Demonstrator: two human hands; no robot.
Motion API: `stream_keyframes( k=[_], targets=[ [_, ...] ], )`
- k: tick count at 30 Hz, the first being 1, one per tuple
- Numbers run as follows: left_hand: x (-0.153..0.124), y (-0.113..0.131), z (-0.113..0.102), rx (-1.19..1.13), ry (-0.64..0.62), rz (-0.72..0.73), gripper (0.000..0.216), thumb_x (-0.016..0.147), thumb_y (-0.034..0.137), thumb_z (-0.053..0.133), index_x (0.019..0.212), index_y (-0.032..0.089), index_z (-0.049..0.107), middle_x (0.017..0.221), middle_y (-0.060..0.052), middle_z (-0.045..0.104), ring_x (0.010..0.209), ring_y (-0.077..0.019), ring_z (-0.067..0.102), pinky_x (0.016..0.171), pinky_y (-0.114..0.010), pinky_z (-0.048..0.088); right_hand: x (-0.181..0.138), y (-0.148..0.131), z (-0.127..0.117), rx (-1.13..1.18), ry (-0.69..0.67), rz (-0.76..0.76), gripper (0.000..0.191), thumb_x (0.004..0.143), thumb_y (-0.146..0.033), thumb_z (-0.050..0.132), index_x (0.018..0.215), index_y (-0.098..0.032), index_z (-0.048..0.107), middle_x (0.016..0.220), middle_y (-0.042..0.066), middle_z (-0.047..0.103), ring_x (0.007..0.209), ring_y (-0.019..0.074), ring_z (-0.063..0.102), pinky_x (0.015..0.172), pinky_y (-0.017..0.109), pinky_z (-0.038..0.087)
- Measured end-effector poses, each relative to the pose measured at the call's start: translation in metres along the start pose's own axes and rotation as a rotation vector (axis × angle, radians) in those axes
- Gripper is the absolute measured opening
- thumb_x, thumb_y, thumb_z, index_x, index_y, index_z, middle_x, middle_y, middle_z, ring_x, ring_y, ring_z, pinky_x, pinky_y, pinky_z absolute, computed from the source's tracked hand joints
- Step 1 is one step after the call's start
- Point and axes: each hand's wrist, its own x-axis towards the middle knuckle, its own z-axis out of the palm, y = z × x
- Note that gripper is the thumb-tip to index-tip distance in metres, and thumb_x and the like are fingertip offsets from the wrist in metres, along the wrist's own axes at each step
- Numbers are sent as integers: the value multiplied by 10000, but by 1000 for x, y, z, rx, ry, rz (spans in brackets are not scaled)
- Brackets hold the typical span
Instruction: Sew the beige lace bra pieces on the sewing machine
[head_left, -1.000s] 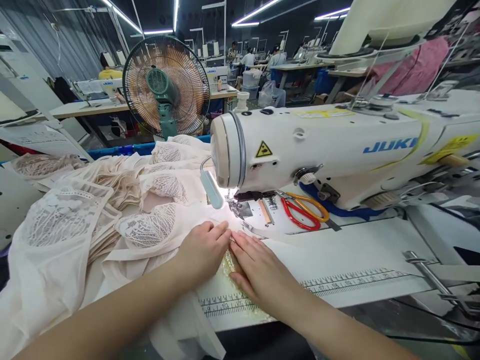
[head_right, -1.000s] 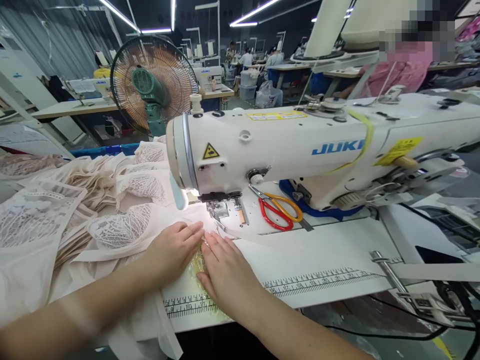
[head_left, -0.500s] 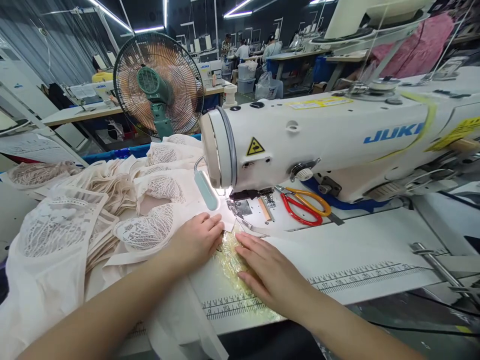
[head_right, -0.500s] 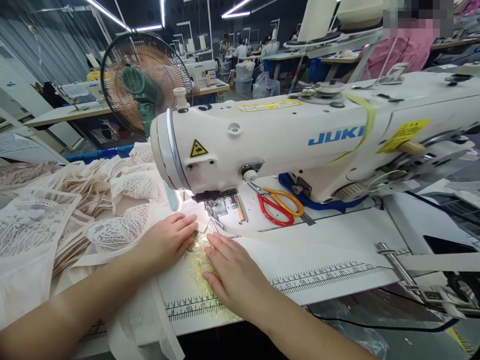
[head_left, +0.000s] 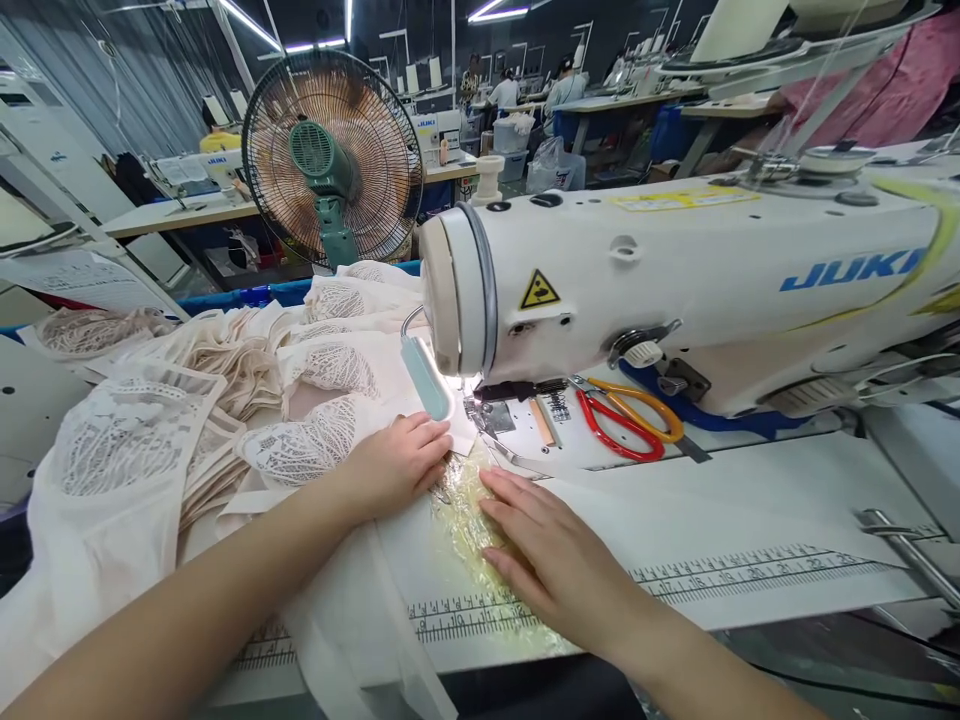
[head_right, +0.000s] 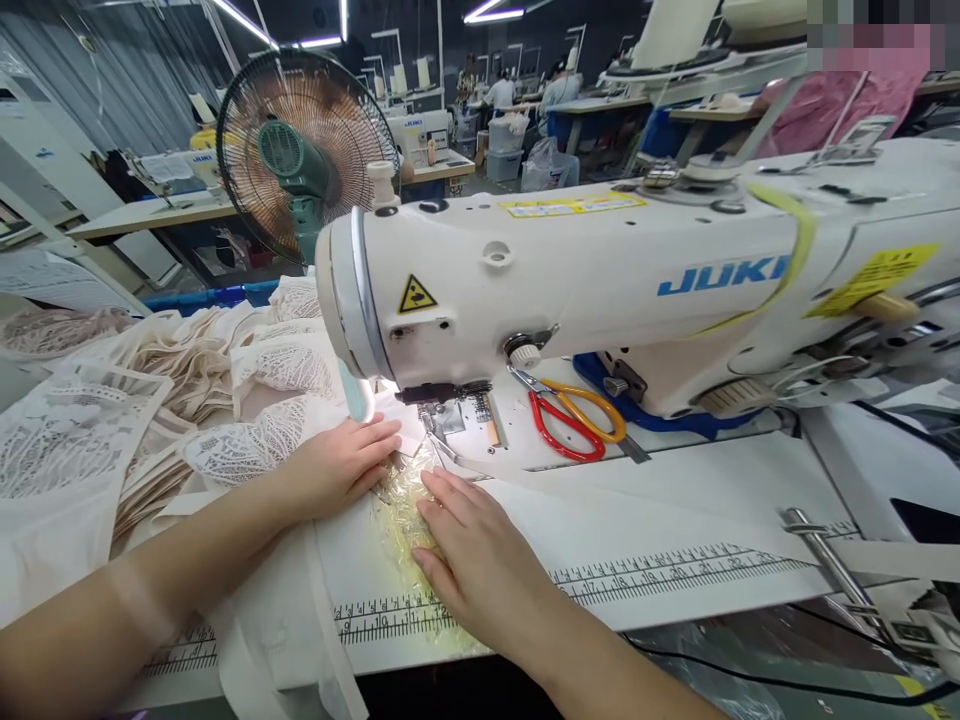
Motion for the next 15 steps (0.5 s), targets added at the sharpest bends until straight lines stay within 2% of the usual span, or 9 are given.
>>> stream_keyframes(
  k=[4, 9, 15],
  targets=[
    [5, -9, -2, 36, -30, -10, 265, 938, 245, 365, 1077, 146, 568, 1179, -117, 590, 1016, -238, 539, 835, -364, 467, 1, -1, -1, 12, 16, -1, 311, 878, -244, 487, 1156, -151, 591, 1323, 153, 547, 1248, 284, 480, 988, 477, 462],
    [11, -20, -5, 72, -36, -12, 267, 947, 249, 348, 1004, 150, 590, 1165, -107, 589, 1133, -257, 477, 894, -362, 449, 2, -2, -1, 1, 9, -7, 300, 880, -243, 482, 1140, -148, 598, 1316, 153, 552, 1247, 285, 480, 985, 480, 461],
    [14, -24, -7, 101, -42, -25, 275, 949, 259, 358, 1054, 146, 587, 1195, -110, 578, 1164, -256, 462, 932, -375, 438, 5, -4, -6, -24, 23, -26, 292, 884, -236, 472, 1134, -141, 588, 1283, 165, 574, 1231, 291, 493, 967, 487, 468]
  ],
)
